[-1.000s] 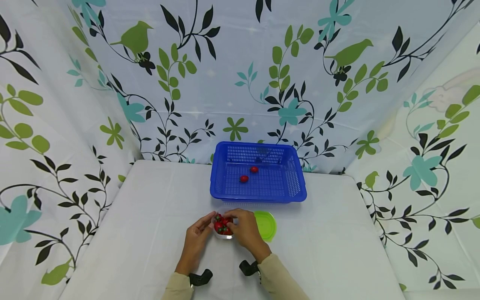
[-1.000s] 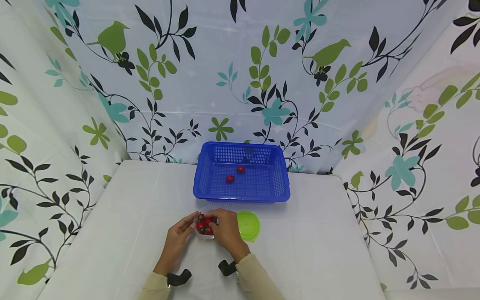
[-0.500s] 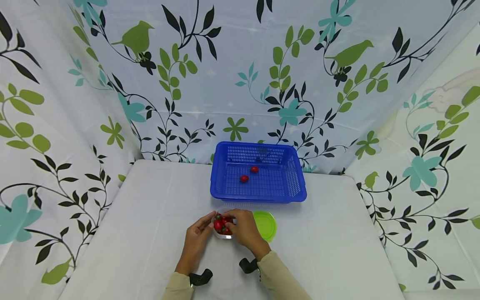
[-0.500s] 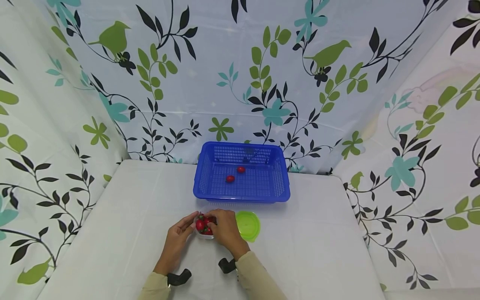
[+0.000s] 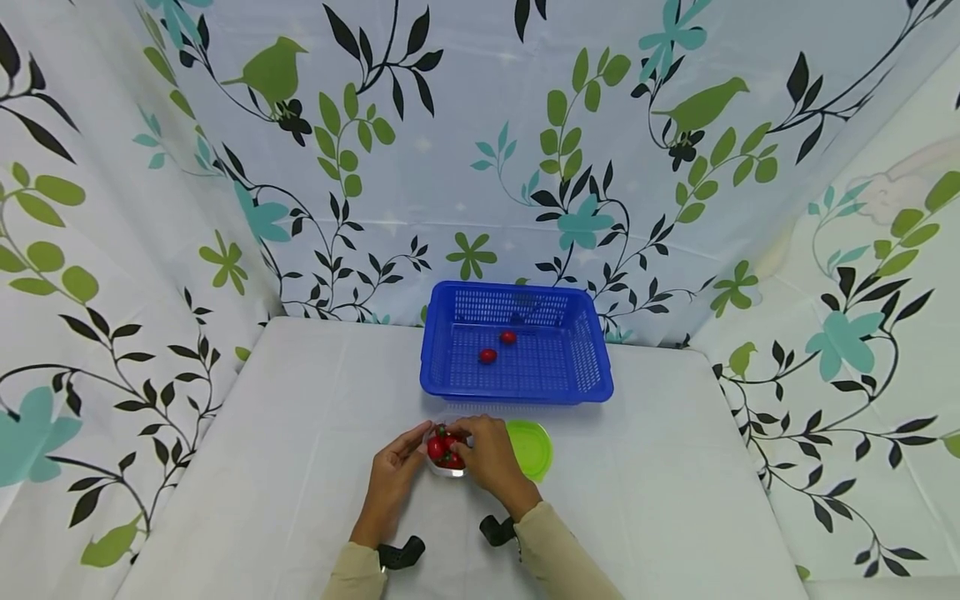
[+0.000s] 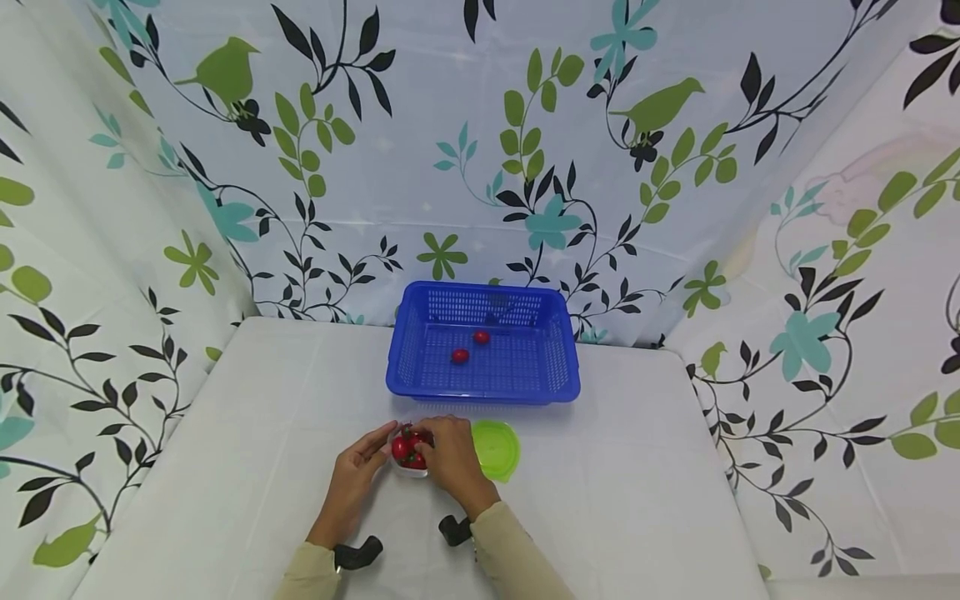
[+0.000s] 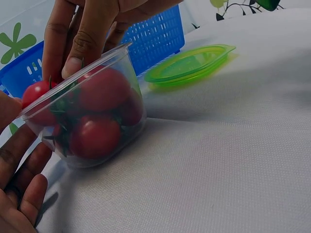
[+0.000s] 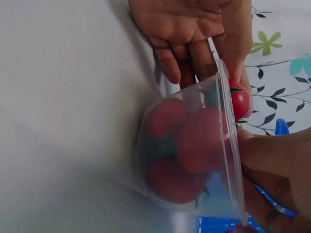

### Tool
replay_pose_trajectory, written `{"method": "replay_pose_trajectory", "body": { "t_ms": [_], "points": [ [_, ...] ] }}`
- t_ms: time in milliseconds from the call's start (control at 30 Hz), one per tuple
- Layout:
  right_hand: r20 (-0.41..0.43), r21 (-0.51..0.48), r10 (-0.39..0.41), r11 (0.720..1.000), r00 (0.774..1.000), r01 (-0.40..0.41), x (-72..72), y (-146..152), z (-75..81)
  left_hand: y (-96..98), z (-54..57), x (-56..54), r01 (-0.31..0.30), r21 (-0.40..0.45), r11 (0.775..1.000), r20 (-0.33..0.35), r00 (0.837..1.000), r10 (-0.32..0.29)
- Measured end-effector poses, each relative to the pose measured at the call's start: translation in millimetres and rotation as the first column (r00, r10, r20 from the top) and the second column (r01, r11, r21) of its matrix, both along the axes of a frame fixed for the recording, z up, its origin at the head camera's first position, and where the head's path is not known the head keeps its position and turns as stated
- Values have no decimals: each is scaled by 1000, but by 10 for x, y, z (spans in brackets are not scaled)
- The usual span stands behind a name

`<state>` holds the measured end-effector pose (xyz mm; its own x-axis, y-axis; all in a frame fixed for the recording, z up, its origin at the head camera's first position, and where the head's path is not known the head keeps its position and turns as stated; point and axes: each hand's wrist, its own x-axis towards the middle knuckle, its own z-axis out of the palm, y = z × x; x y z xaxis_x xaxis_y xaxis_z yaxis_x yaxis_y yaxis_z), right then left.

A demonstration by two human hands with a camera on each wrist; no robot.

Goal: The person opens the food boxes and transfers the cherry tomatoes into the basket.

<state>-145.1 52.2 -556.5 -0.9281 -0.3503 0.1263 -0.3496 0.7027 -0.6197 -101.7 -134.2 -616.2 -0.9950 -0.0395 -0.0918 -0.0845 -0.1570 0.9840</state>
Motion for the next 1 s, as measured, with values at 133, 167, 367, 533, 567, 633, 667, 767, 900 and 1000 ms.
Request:
{"method": "replay_pose_trajectory", "body": {
  "t_ms": [133, 167, 367, 533, 567, 633, 667, 767, 900, 1000],
  "points": [
    [-83, 73, 31, 997, 996, -25, -2, 3, 3, -2, -1, -3, -4, -1, 1000, 15, 1000, 4],
    [-101, 88, 38, 996, 994, -29, -4, 3, 5, -5, -5, -3, -3, -3, 1000, 15, 1000, 3],
    [-148, 122, 59, 992, 987, -41, -12, 5, -8, -1, -17, 4, 4, -24, 1000, 6, 1000, -4],
    [-120, 99, 49, 994, 991, -38, 6, 22, -22, 5, -15, 12, 7, -9, 1000, 4, 1000, -7],
    [-120, 84, 45, 996, 992, -35, 11, 28, -14, 5, -12, 12, 6, -6, 1000, 7, 1000, -6],
    [-123, 61, 35, 998, 992, -27, 15, 43, 1, 6, -8, 8, 5, -11, 1000, 10, 1000, -5],
    [-127, 44, 30, 999, 992, -24, 14, 53, 6, 7, -7, 6, 4, -17, 1000, 11, 1000, -4],
    [-136, -8, 21, 1000, 991, -22, 6, 75, 19, 12, -4, -1, -1, -36, 999, 1, 1000, 1],
    [-143, -75, 9, 997, 990, -20, 2, 98, 40, 14, -1, -3, -4, -42, 999, -15, 1000, 3],
    [-135, -124, 3, 992, 991, -20, 7, 116, 63, 4, 4, 0, 0, -40, 999, -8, 1000, 0]
  ]
}}
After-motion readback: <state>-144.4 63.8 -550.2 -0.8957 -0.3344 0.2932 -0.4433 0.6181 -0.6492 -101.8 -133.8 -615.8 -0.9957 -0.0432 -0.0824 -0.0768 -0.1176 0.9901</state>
